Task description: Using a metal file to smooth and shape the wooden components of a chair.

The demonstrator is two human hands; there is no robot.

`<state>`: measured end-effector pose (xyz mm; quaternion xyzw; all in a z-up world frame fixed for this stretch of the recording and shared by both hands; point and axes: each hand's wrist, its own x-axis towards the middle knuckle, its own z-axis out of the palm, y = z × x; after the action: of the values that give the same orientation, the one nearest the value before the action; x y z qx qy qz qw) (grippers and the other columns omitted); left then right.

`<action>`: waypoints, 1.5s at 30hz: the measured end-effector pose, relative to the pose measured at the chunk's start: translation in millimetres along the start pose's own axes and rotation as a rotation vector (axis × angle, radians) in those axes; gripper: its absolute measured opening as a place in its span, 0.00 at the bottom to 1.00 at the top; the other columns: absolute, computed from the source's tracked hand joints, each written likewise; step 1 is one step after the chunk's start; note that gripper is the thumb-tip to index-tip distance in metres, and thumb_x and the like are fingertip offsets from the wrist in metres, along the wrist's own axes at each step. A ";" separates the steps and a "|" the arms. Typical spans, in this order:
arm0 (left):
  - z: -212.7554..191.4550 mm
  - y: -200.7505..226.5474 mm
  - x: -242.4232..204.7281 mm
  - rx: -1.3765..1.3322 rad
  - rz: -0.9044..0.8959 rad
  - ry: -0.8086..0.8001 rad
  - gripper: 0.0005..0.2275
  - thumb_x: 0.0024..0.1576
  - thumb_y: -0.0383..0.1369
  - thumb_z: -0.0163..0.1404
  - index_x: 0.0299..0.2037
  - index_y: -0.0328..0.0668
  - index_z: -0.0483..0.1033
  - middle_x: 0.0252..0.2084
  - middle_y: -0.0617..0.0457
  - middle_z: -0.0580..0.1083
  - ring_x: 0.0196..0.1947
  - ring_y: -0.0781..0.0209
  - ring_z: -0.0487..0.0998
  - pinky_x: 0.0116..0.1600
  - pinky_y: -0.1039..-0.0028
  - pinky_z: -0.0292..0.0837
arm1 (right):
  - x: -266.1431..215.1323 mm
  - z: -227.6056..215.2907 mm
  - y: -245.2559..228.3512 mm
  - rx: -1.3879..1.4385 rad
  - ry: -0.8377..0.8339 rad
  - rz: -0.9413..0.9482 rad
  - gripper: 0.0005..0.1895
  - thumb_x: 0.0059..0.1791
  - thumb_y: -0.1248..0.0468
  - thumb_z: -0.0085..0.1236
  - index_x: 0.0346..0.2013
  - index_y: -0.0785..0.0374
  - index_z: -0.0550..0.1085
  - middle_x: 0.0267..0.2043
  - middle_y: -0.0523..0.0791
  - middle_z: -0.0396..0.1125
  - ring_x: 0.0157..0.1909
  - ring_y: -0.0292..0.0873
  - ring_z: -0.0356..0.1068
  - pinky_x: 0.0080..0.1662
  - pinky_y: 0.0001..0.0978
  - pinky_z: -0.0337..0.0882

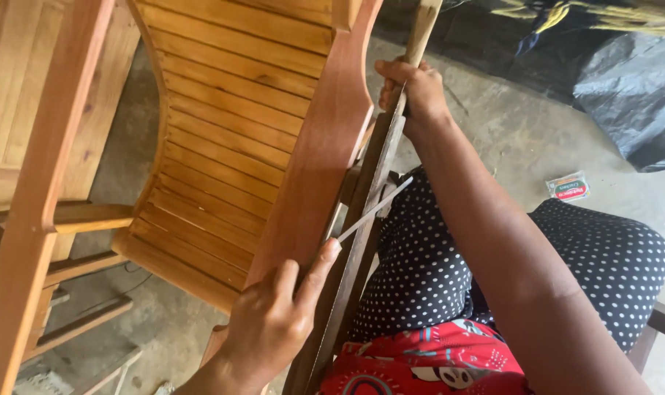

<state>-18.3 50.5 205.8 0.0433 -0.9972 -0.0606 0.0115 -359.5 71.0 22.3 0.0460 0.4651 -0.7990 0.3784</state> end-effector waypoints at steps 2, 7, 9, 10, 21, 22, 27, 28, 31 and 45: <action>-15.9 6.7 -21.9 -0.015 -0.031 -0.052 0.31 0.48 0.21 0.52 0.67 0.39 0.69 0.32 0.47 0.72 0.18 0.61 0.74 0.23 0.71 0.76 | -6.2 1.2 -0.1 -0.003 -0.001 0.005 0.08 0.46 0.72 0.64 0.30 0.65 0.71 0.20 0.45 0.65 0.16 0.40 0.63 0.22 0.34 0.67; -44.1 17.7 -30.2 0.088 -0.125 -0.184 0.33 0.44 0.23 0.52 0.66 0.40 0.70 0.30 0.47 0.70 0.17 0.61 0.74 0.21 0.69 0.76 | 1.6 -1.3 11.0 0.026 0.029 0.009 0.09 0.44 0.73 0.63 0.32 0.64 0.70 0.20 0.45 0.65 0.16 0.41 0.64 0.20 0.35 0.67; -40.4 19.8 -22.8 0.196 -0.115 -0.077 0.30 0.45 0.26 0.54 0.64 0.44 0.71 0.25 0.50 0.68 0.16 0.59 0.74 0.22 0.67 0.75 | 11.1 -1.6 7.2 0.029 0.050 -0.027 0.09 0.44 0.73 0.64 0.33 0.67 0.70 0.20 0.45 0.65 0.16 0.40 0.63 0.21 0.34 0.66; -38.6 21.6 -22.8 0.203 -0.118 -0.067 0.30 0.45 0.26 0.54 0.64 0.44 0.71 0.25 0.50 0.68 0.16 0.59 0.74 0.22 0.67 0.75 | 12.1 0.0 5.7 0.030 0.039 -0.035 0.09 0.44 0.73 0.64 0.33 0.67 0.70 0.20 0.45 0.65 0.16 0.40 0.63 0.21 0.34 0.66; -17.1 16.3 -35.8 0.107 -0.076 -0.038 0.29 0.53 0.29 0.56 0.68 0.45 0.68 0.25 0.53 0.65 0.18 0.62 0.74 0.20 0.69 0.74 | 0.2 -4.8 12.2 0.075 -0.036 0.013 0.10 0.46 0.73 0.65 0.30 0.66 0.69 0.20 0.45 0.64 0.16 0.40 0.62 0.22 0.34 0.65; -13.1 12.9 -22.2 0.105 -0.070 -0.043 0.29 0.53 0.29 0.56 0.68 0.45 0.68 0.25 0.53 0.65 0.18 0.62 0.74 0.20 0.69 0.74 | 2.8 -5.7 10.1 0.078 -0.029 0.013 0.10 0.46 0.73 0.65 0.30 0.66 0.69 0.20 0.45 0.64 0.16 0.40 0.62 0.22 0.34 0.65; 0.4 6.2 4.2 0.037 0.028 0.017 0.31 0.50 0.20 0.53 0.69 0.38 0.65 0.31 0.49 0.69 0.20 0.60 0.74 0.25 0.69 0.76 | 2.5 -2.2 13.4 0.036 -0.094 -0.039 0.09 0.46 0.72 0.64 0.28 0.66 0.70 0.19 0.45 0.64 0.16 0.42 0.63 0.22 0.36 0.67; -7.9 4.4 -1.5 0.045 0.034 0.026 0.31 0.50 0.20 0.53 0.69 0.38 0.65 0.31 0.49 0.69 0.20 0.60 0.74 0.25 0.69 0.76 | 5.3 1.9 4.9 0.039 -0.099 -0.051 0.09 0.46 0.72 0.64 0.28 0.66 0.70 0.19 0.45 0.64 0.16 0.42 0.63 0.22 0.36 0.67; -27.9 4.9 -24.6 -0.041 0.024 0.001 0.32 0.48 0.19 0.52 0.68 0.37 0.65 0.31 0.49 0.69 0.22 0.59 0.75 0.26 0.70 0.77 | -3.5 -3.6 7.6 -0.004 -0.064 -0.018 0.09 0.47 0.71 0.64 0.27 0.66 0.70 0.19 0.45 0.65 0.16 0.41 0.64 0.22 0.35 0.67; -46.8 20.4 -31.6 0.226 -0.059 -0.114 0.32 0.44 0.25 0.52 0.65 0.42 0.70 0.25 0.51 0.66 0.15 0.61 0.71 0.20 0.69 0.74 | -2.7 2.1 8.1 0.021 -0.020 -0.002 0.10 0.46 0.72 0.65 0.30 0.65 0.70 0.19 0.44 0.64 0.15 0.40 0.63 0.20 0.34 0.65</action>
<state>12.7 67.8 254.2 0.0699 -0.9950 0.0494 -0.0519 -351.8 68.6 18.9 0.0416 0.4528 -0.8047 0.3818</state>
